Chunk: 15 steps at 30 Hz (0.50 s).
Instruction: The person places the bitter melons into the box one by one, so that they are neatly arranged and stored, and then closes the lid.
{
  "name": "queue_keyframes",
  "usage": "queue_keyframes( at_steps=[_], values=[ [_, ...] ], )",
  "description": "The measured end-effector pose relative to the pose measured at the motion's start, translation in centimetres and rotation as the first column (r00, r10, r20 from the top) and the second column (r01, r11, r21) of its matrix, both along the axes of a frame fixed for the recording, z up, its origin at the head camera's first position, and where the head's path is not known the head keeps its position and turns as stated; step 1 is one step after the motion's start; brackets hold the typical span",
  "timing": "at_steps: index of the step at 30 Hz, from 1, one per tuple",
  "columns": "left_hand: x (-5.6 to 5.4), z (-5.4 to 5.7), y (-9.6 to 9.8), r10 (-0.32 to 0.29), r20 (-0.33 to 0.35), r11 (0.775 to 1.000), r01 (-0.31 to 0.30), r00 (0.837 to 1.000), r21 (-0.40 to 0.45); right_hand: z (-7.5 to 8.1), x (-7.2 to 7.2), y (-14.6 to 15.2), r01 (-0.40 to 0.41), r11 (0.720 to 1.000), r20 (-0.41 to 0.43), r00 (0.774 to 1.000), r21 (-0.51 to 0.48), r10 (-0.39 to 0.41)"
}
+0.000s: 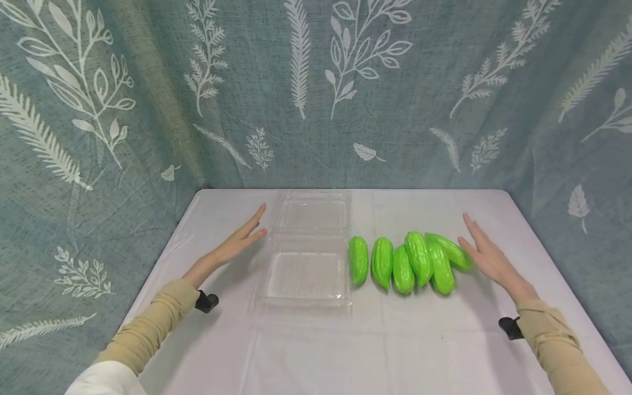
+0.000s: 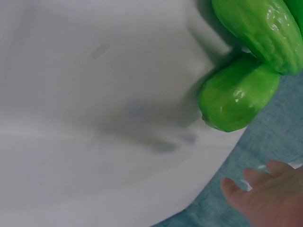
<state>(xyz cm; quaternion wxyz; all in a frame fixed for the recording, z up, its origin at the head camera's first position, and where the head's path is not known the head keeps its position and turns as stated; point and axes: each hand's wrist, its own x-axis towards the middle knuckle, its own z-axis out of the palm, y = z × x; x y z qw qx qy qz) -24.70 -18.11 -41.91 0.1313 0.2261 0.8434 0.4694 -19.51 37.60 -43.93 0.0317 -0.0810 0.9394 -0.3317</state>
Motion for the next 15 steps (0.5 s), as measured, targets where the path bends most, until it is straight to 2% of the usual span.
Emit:
queue_keyframes(
  at_steps=[6, 10, 15],
  values=[
    [-0.8, -3.1, -0.1, -0.01, -0.027, 1.0, 0.009, 1.0, -0.017, -0.8, 0.3, 0.2, 0.011, 1.0, 0.023, 1.0, -0.005, -0.011],
    [-0.8, -3.9, -0.1, -0.006, -0.021, 1.0, 0.006, 1.0, -0.005, -1.2, 0.5, 0.2, 0.023, 1.0, 0.04, 0.999, 0.019, -0.024],
    [-0.5, -4.5, 0.1, -0.003, -0.045, 1.0, 0.003, 0.999, 0.006, -1.7, 0.9, 0.0, 0.014, 0.999, 0.042, 0.999, 0.05, -0.016]
  ],
)
